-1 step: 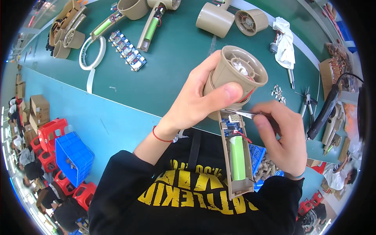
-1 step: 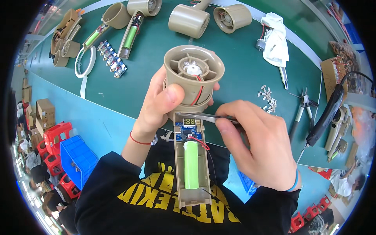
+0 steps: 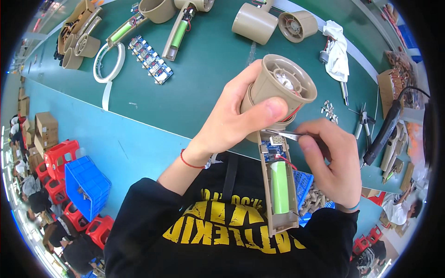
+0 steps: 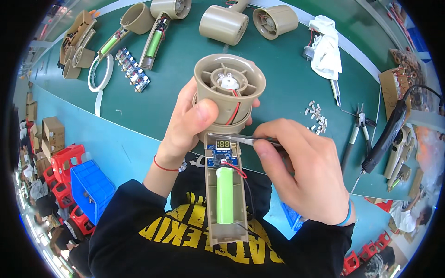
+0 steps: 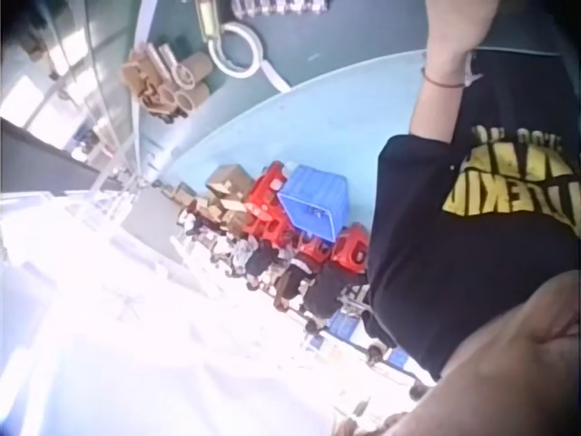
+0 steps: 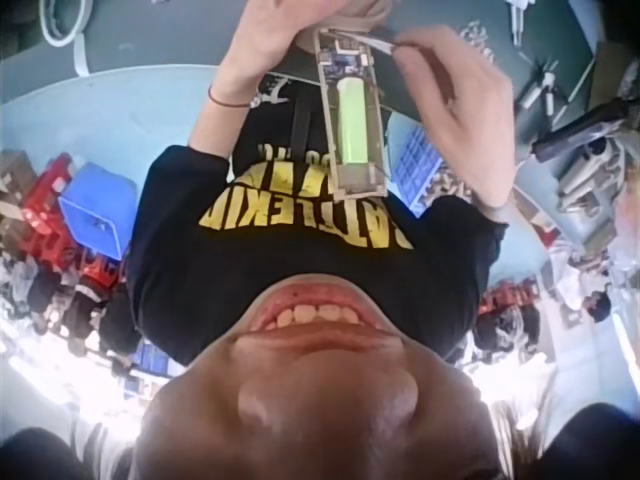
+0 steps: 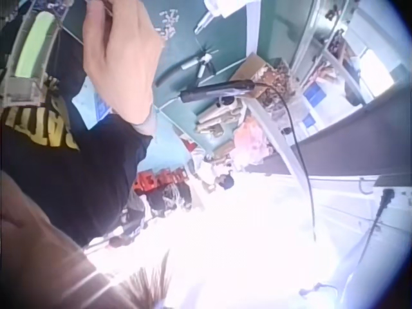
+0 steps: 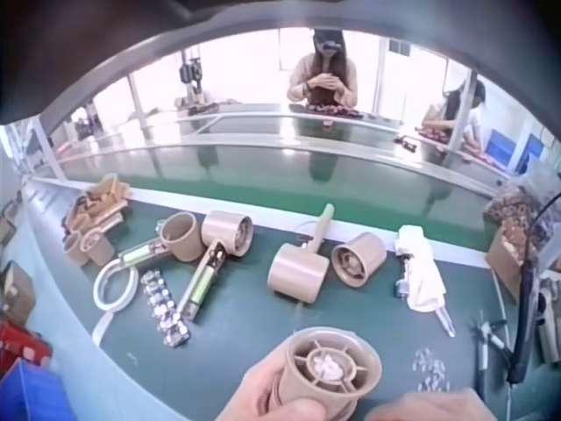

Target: Assembling a handheld electronic fan by installing the motor, battery, and circuit board into the housing and securing them with an electric screwdriver.

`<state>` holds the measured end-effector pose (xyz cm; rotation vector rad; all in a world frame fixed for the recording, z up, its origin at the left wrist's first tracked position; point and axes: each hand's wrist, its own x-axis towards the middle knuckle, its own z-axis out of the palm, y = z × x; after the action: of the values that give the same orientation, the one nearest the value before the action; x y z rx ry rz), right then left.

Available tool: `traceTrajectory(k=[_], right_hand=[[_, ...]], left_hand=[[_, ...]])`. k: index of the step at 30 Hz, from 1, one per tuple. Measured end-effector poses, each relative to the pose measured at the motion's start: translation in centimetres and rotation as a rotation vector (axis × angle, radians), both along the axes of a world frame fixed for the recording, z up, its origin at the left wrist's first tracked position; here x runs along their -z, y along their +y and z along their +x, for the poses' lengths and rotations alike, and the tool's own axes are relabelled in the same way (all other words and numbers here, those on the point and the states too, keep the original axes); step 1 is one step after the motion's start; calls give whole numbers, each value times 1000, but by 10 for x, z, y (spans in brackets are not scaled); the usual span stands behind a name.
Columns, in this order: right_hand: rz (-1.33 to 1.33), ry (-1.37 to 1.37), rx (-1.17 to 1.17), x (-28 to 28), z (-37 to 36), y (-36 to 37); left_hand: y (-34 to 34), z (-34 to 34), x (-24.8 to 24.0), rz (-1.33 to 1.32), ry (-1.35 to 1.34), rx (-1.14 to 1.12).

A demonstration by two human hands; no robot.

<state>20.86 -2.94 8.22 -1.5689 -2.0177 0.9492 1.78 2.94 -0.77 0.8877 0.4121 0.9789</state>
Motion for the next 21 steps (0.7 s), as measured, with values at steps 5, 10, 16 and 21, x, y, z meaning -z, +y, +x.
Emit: traceTrajectory(k=[5,10,16,21], right_hand=[[-79,70,-14,6,1,5],[-263,307,-57,22,10,12],[-681,855,17,50,14,18],[-878,996,-20,57,23,19]], left_hand=[[0,-1,0,-28,-8,-3],[0,-2,3,-15,75,-29],[0,-6,0,1,-20,43],[-2,-8,-5,-11,35,79]])
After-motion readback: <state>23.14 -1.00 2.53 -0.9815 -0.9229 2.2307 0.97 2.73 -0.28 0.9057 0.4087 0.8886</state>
